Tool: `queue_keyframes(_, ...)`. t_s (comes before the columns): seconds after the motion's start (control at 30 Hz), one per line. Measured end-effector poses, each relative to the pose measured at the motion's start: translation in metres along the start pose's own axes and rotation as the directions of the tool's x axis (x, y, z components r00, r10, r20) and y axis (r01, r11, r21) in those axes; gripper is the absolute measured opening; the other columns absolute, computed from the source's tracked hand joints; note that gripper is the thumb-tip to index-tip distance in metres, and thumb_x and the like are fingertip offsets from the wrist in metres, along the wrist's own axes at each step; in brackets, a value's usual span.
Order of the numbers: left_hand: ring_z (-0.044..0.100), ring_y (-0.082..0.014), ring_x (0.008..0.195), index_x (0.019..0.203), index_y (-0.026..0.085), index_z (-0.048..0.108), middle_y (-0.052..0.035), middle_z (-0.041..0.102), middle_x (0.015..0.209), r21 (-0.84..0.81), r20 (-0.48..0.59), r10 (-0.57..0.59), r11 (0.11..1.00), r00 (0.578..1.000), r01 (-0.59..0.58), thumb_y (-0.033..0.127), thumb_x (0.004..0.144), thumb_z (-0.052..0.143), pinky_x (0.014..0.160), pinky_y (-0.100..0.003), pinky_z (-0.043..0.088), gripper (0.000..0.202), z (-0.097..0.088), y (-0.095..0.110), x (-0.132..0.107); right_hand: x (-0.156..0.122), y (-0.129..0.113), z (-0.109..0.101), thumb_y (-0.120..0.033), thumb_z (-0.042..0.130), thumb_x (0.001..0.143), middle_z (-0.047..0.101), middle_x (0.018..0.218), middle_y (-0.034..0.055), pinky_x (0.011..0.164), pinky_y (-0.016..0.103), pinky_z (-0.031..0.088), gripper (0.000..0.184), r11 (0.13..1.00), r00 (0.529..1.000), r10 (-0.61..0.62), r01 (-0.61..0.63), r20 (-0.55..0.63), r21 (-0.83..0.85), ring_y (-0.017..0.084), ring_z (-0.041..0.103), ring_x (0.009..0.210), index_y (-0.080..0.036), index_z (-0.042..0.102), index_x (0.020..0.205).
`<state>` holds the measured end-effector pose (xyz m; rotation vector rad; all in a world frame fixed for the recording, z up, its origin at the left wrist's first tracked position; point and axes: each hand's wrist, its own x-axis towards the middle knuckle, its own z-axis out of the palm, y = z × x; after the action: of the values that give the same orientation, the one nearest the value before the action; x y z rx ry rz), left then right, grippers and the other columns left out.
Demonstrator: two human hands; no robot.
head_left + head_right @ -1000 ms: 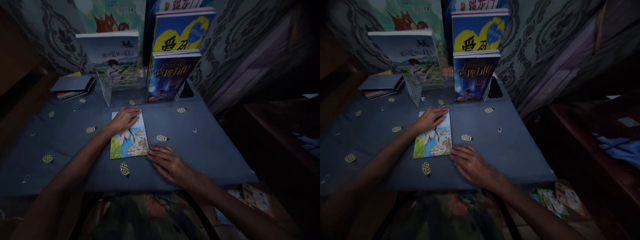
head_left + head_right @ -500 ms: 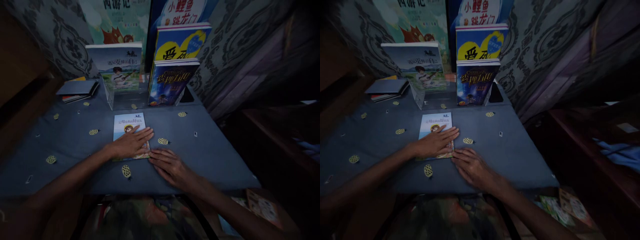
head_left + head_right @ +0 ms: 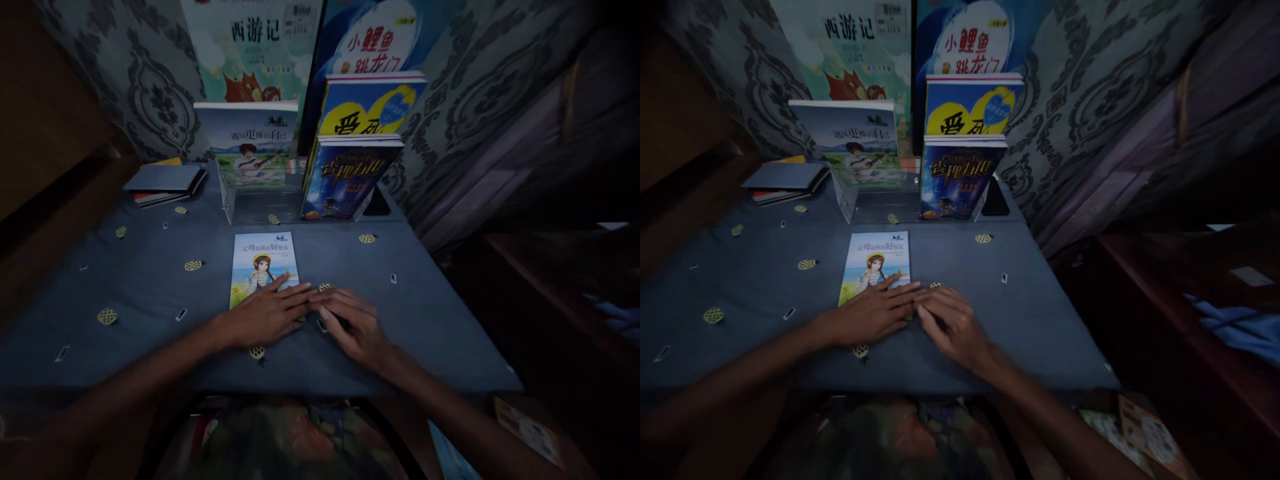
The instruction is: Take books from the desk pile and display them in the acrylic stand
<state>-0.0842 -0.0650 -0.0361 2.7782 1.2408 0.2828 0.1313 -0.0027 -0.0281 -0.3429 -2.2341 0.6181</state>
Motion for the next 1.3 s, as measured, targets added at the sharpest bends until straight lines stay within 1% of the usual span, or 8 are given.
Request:
queue_keyframes(0.13,0.058,-0.0253,0.131,0.118,0.017,0.068,-0.0115,0.070,0.125,-0.069,-0.066,0.005,0.998,0.998,-0.010,0.023,0.104,0.045,0.117,-0.048,0.039,0.027,0.001,0.003,0.000,0.026,0.005,0.014,-0.033,0.048,0.104,0.069,0.132,0.0148,0.106,0.047,0.051,0.034,0.997,0.965,0.062,-0.072,0.255,0.027,0.025,0.062,0.127,-0.017,0.064,0.130)
queue_keyframes(0.23,0.064,-0.0265,0.120,0.118,0.015,0.069,-0.0136,0.070,0.126,-0.072,-0.032,-0.020,0.997,0.999,0.018,0.021,0.104,0.043,0.105,-0.044,0.050,0.030,0.002,0.004,0.000,0.046,0.010,0.028,-0.045,0.044,0.105,0.059,0.146,0.0130,0.118,0.052,0.039,0.047,0.991,0.890,0.088,-0.122,0.447,0.048,0.026,0.049,0.141,-0.019,0.057,0.142)
queue_keyframes(0.33,0.065,-0.0253,0.119,0.126,0.016,0.066,-0.0116,0.070,0.127,-0.066,0.028,-0.035,0.997,0.999,0.037,0.020,0.104,0.041,0.104,-0.041,0.051,0.033,0.000,0.004,0.000,0.063,0.026,0.040,-0.051,0.037,0.105,0.054,0.151,0.0118,0.122,0.053,0.034,0.054,0.986,0.847,0.096,-0.152,0.523,0.067,0.026,0.042,0.147,-0.019,0.052,0.147)
queue_keyframes(0.57,0.037,-0.0221,0.149,0.148,0.015,0.047,-0.0099,0.049,0.155,-0.072,0.007,0.007,0.997,1.000,-0.007,0.034,0.107,0.038,0.125,-0.041,0.023,0.046,-0.003,0.002,-0.001,0.077,0.093,0.058,-0.044,0.043,0.103,0.048,0.155,0.0158,0.123,0.056,0.029,0.052,0.973,0.916,0.231,-0.222,0.328,-0.066,0.029,0.035,0.150,-0.015,0.055,0.144)
queue_keyframes(0.8,0.036,-0.0198,0.150,0.150,0.021,0.045,-0.0080,0.049,0.155,-0.058,-0.014,-0.210,0.976,0.978,0.208,0.050,0.107,0.031,0.127,-0.045,0.015,0.053,-0.004,-0.019,-0.013,0.072,0.111,0.065,-0.030,0.047,0.098,0.046,0.155,0.0182,0.121,0.053,0.033,0.049,0.958,0.936,0.270,-0.238,0.224,-0.162,0.029,0.040,0.147,-0.012,0.055,0.144)
queue_keyframes(0.93,0.030,-0.0253,0.152,0.149,0.019,0.045,-0.0121,0.043,0.159,0.004,-0.104,-0.428,0.902,0.898,0.431,0.050,0.106,0.031,0.126,-0.051,0.018,0.055,0.003,-0.046,-0.022,0.069,0.105,0.061,-0.026,0.046,0.098,0.050,0.153,0.0164,0.120,0.052,0.034,0.048,0.954,0.940,0.272,-0.234,0.208,-0.187,0.028,0.045,0.144,-0.015,0.055,0.144)
queue_keyframes(1.1,0.035,-0.0387,0.148,0.146,0.006,0.044,-0.0282,0.040,0.156,-0.062,-0.292,-0.700,0.694,0.652,0.717,0.049,0.102,0.041,0.117,-0.059,0.032,0.062,0.009,-0.072,-0.036,0.064,0.089,0.054,-0.027,0.046,0.099,0.054,0.148,0.0184,0.116,0.055,0.039,0.044,0.939,0.941,0.277,-0.222,0.195,-0.263,0.031,0.052,0.135,-0.014,0.059,0.139)
queue_keyframes(1.3,0.053,-0.0338,0.134,0.142,0.012,0.050,-0.0199,0.060,0.141,-0.348,-0.340,-0.738,0.674,0.583,0.651,0.038,0.096,0.050,0.114,-0.055,0.039,0.053,0.000,-0.082,-0.045,0.065,0.073,0.053,-0.020,0.049,0.094,0.065,0.121,0.0162,0.099,0.050,0.052,0.036,0.940,0.955,0.254,-0.206,0.154,-0.271,0.031,0.059,0.112,-0.016,0.067,0.125)
